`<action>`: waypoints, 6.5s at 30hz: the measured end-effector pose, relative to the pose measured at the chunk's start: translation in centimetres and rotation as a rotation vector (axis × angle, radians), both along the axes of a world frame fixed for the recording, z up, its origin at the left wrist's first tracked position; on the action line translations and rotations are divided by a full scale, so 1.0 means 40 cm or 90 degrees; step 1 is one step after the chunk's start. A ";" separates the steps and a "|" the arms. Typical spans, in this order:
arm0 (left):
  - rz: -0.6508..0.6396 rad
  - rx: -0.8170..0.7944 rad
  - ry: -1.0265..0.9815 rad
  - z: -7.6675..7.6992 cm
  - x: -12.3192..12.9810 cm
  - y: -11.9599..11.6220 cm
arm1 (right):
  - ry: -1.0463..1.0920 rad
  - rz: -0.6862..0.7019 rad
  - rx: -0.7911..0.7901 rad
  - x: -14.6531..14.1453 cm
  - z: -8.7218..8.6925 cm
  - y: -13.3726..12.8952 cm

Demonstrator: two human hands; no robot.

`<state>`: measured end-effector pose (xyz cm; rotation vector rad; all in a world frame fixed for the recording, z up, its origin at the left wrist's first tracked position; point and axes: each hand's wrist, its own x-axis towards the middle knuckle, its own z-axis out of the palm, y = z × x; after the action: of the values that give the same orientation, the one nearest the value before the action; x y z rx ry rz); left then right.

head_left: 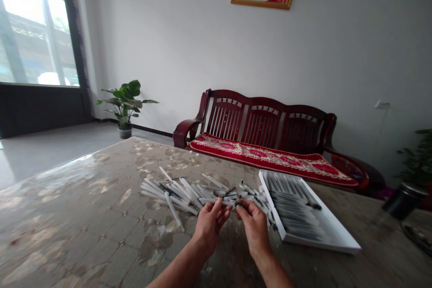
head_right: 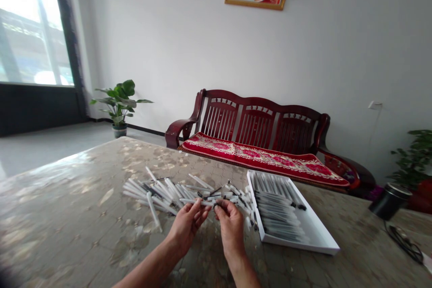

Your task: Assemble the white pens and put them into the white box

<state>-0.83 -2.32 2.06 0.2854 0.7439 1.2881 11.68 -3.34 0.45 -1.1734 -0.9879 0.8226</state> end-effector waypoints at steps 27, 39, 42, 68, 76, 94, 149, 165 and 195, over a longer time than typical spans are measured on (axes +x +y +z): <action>-0.024 0.123 0.063 -0.048 0.008 -0.006 | -0.445 -0.010 -0.006 0.025 -0.009 -0.019; -0.038 0.091 0.072 -0.051 0.008 -0.012 | -0.403 0.018 -0.044 0.022 0.000 -0.027; -0.030 0.091 0.082 -0.053 0.007 -0.009 | -0.414 0.024 -0.008 0.019 0.008 -0.030; -0.573 0.119 0.158 -0.035 -0.050 -0.022 | -0.154 0.222 -0.132 0.076 0.039 -0.037; -0.452 0.232 0.424 -0.034 -0.015 -0.028 | -0.327 0.095 -0.145 0.105 0.021 -0.011; -0.063 0.061 0.121 -0.037 -0.023 0.023 | -1.076 -0.138 -0.260 0.180 0.032 -0.042; -0.023 0.204 0.207 -0.052 -0.013 0.019 | -0.491 0.161 -0.046 0.053 0.124 -0.025; -0.058 0.179 0.324 -0.058 -0.016 0.023 | -0.679 -0.101 -0.194 0.543 0.179 0.143; -0.062 0.100 0.343 -0.094 -0.021 0.033 | -0.707 0.007 -0.134 0.580 0.021 0.436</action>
<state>-1.67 -0.99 -1.72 0.8078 1.0675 1.1874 34.90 14.10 1.27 -1.8599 -1.8182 0.2176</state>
